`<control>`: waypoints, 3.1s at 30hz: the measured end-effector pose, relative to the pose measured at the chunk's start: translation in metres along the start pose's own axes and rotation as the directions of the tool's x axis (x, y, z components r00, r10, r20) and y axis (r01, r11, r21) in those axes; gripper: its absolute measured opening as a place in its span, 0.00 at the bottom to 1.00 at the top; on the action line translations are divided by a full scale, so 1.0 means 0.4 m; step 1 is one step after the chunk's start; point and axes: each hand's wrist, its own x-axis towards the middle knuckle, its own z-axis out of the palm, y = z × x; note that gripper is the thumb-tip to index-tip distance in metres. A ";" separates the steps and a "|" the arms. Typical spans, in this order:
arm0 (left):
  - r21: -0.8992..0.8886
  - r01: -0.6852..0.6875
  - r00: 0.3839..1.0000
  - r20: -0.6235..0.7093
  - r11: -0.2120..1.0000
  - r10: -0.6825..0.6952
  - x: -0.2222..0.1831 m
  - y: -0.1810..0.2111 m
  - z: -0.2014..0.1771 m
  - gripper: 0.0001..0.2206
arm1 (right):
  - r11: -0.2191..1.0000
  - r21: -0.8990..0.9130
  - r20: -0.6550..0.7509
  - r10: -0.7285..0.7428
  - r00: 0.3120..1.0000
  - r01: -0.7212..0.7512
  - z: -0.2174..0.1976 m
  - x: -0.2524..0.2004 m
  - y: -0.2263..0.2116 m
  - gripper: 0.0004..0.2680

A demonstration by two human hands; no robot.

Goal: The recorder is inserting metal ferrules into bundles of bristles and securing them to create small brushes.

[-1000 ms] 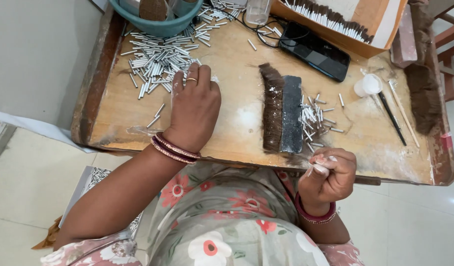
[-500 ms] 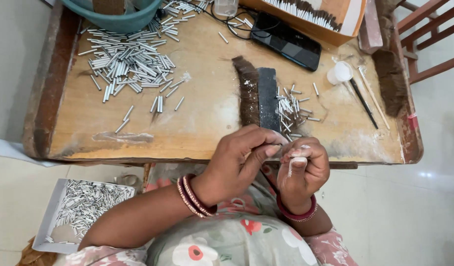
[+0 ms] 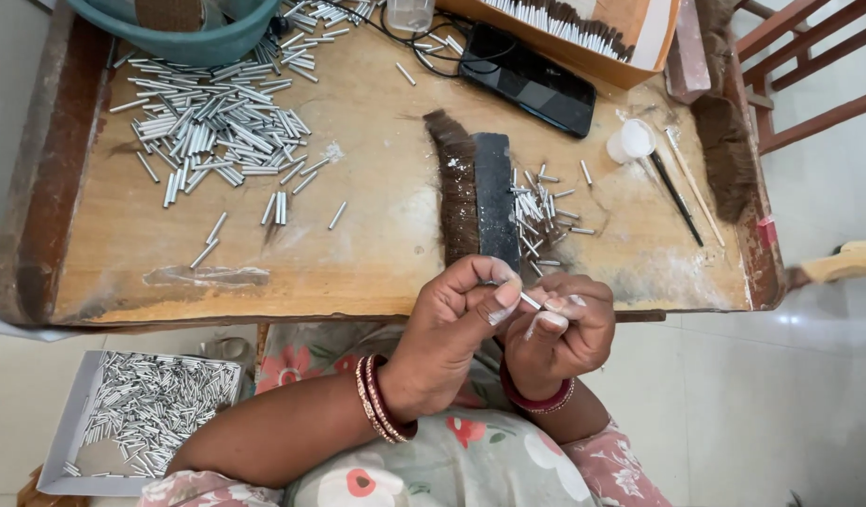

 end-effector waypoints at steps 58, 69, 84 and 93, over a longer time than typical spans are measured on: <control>0.785 -0.458 0.852 0.254 0.417 0.459 0.042 0.017 -0.070 0.37 | 0.890 -0.453 0.581 0.342 0.738 -0.055 -0.059 0.133 0.008 0.07; 0.956 -0.288 0.745 0.256 -0.048 0.616 0.006 0.127 -0.097 0.25 | 0.665 -0.539 0.769 0.137 0.625 0.517 0.000 0.109 -0.020 0.02; 0.923 -0.148 0.890 0.281 -0.356 0.358 0.039 0.107 -0.087 0.06 | 0.694 -0.574 0.746 0.225 0.627 0.435 -0.001 0.083 0.019 0.04; 0.911 -0.408 0.810 0.393 -0.063 0.436 0.002 0.150 -0.017 0.12 | 0.596 -0.624 0.546 -0.131 0.828 0.506 -0.105 0.053 0.001 0.10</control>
